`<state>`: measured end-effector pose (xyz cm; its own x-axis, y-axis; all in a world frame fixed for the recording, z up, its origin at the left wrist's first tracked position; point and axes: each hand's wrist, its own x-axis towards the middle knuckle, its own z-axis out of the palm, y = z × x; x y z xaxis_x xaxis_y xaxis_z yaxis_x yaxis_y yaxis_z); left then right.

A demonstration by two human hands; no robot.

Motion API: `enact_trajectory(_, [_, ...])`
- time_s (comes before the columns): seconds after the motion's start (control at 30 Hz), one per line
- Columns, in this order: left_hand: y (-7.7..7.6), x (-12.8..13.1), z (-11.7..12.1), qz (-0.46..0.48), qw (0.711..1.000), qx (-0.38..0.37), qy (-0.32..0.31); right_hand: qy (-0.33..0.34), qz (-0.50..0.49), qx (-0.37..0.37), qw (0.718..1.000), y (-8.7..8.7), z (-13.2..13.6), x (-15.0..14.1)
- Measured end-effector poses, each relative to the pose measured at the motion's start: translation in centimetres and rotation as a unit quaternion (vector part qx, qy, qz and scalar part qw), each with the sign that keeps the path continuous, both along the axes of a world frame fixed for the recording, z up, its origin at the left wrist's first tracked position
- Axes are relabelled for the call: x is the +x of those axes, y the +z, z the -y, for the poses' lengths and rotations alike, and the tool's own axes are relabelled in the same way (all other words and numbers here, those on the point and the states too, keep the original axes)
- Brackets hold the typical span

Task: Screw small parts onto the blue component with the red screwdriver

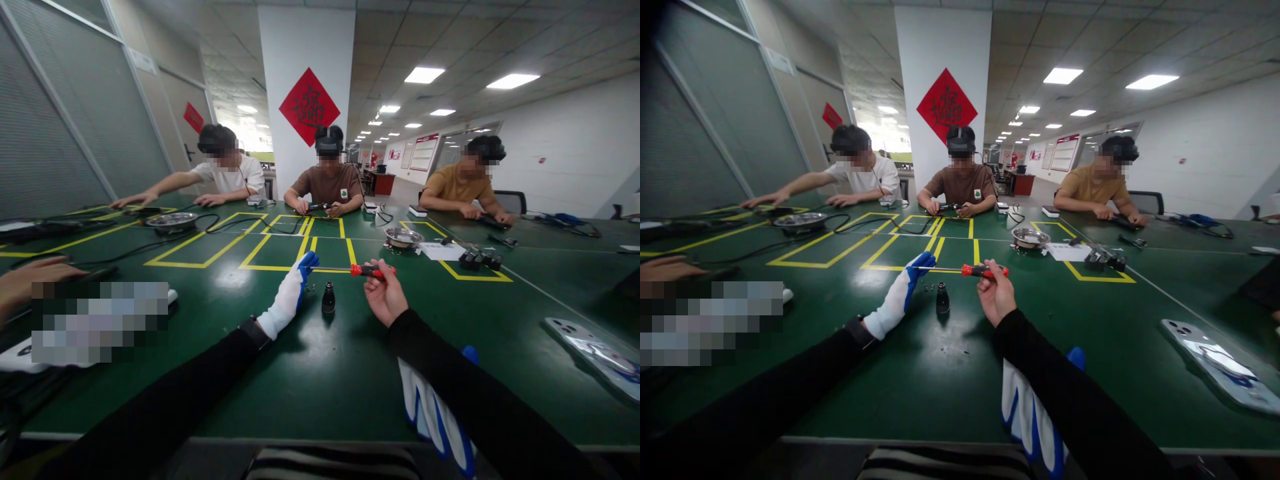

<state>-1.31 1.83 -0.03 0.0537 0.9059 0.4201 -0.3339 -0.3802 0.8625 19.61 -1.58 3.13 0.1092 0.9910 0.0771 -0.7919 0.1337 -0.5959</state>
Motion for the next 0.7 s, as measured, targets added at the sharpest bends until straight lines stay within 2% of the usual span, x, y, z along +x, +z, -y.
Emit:
enact_trajectory(0.2, [1.1, 0.6, 3.1, -0.126, 0.985, 0.106, -0.042, -0.011, -0.089, -0.105, 0.99, 0.2, -0.1, 0.8])
enact_trajectory(0.27, [1.3, 0.7, 3.5, -0.144, 0.983, 0.112, -0.036, -0.003, -0.092, -0.092, 0.991, 0.2, 0.0, 0.9])
enact_trajectory(0.33, [1.3, 0.8, 3.5, -0.155, 0.982, 0.107, -0.02, 0.032, -0.078, -0.064, 0.994, 0.3, 0.0, 0.7])
enact_trajectory(0.4, [1.4, 0.8, 3.0, -0.131, 0.988, 0.085, -0.012, 0.079, -0.058, -0.051, 0.994, 0.4, 0.1, 0.4])
enact_trajectory(0.5, [1.2, 0.4, 1.3, -0.01, 0.999, 0.034, -0.002, 0.111, -0.046, -0.046, 0.992, 0.3, 0.1, 0.1])
enact_trajectory(0.57, [0.9, -0.3, 0.0, 0.057, 0.998, 0.012, 0.034, 0.117, -0.05, -0.033, 0.991, 0.3, 0.2, 0.1])
enact_trajectory(0.7, [0.2, -1.6, -1.9, 0.09, 0.989, -0.032, 0.11, 0.118, -0.049, -0.052, 0.991, 0.2, 0.2, 0.2])
